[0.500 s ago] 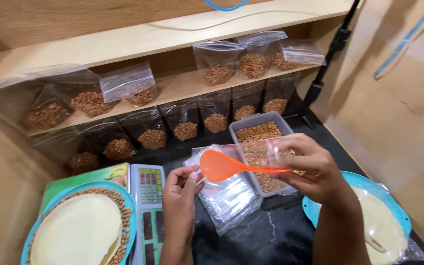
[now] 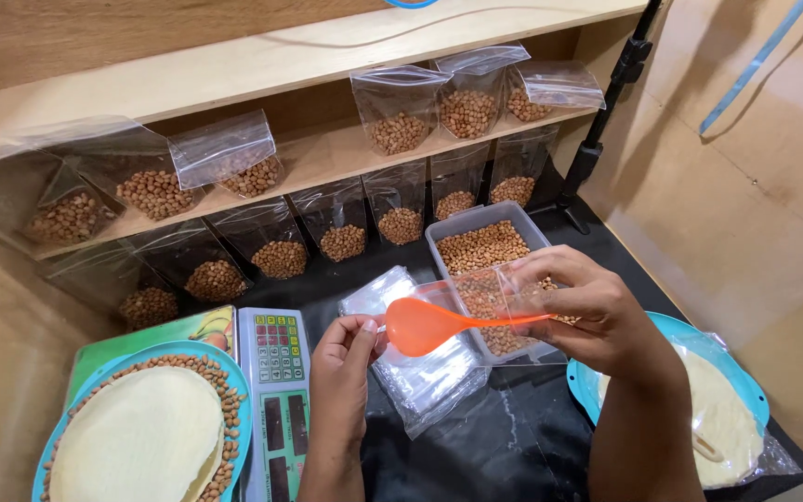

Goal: Scoop peanuts into small plastic bags and seal them.

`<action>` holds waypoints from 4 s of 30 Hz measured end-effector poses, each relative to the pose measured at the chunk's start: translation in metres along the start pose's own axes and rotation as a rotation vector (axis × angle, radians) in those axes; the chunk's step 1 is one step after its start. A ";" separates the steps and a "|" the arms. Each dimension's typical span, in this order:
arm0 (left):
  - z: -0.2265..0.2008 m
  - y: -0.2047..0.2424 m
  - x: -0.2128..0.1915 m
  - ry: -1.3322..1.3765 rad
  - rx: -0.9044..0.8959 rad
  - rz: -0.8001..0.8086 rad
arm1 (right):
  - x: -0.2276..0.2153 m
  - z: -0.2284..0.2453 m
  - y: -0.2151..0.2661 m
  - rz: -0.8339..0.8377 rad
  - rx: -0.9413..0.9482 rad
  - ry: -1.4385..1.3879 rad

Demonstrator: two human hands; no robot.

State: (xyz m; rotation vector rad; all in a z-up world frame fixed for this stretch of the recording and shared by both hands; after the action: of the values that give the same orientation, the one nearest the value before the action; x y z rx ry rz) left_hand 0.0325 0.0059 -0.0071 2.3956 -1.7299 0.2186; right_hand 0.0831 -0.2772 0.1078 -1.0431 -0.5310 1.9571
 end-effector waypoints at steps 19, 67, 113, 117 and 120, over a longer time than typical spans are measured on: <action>0.003 -0.003 -0.003 0.010 -0.005 -0.073 | 0.002 0.008 -0.007 0.016 0.066 0.072; -0.106 0.116 0.064 -1.277 0.742 -0.074 | -0.044 0.021 0.001 -0.115 -0.054 -0.099; -0.103 0.161 -0.119 -0.915 0.568 -0.153 | 0.123 0.025 0.024 -0.188 0.150 -0.470; -0.111 0.162 -0.141 -0.911 0.576 -0.175 | 0.142 0.020 0.017 -0.199 0.184 -0.546; -0.117 0.159 -0.154 -0.932 0.518 -0.224 | 0.155 0.018 0.005 -0.204 0.150 -0.553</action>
State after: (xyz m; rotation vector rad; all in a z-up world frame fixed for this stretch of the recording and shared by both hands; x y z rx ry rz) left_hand -0.1686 0.1259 0.0816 3.3862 -1.8218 -0.6739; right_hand 0.0180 -0.1520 0.0415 -0.3270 -0.7412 2.0552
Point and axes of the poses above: each hand's wrist, its own y-axis away from the middle knuckle, its own x-axis out of the palm, z = x × y, the point moved 3 cm from there along -y, towards the middle knuckle, and after that the axes turned 9 degrees about -y, right-handed, at the moved point
